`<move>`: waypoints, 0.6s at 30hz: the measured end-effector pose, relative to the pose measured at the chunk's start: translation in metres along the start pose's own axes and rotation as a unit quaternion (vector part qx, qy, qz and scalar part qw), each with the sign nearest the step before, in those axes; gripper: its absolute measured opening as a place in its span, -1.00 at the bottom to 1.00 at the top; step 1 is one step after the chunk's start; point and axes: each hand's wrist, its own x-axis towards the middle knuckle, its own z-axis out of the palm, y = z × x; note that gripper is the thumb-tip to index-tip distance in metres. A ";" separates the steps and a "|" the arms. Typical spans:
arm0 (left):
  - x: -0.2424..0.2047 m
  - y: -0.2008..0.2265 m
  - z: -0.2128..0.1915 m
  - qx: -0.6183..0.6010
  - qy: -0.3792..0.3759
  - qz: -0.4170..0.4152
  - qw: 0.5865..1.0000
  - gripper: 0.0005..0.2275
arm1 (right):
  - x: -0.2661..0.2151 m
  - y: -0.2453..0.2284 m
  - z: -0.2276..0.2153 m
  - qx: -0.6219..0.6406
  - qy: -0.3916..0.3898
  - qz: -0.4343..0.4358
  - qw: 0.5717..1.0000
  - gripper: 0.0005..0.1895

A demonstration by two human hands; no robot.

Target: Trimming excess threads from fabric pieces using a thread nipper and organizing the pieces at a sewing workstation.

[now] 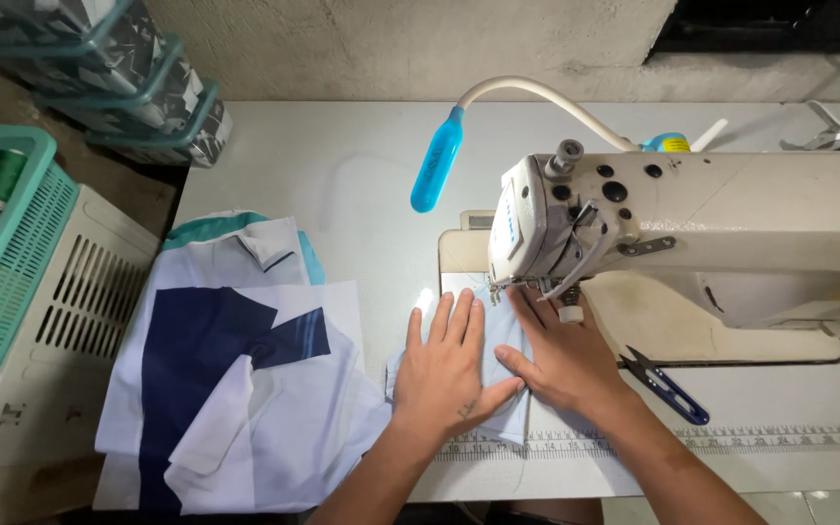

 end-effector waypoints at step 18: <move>0.020 -0.005 0.022 0.021 0.012 -0.016 1.000 0.08 | 0.004 -0.014 -0.034 0.083 -0.119 0.160 0.976 -0.07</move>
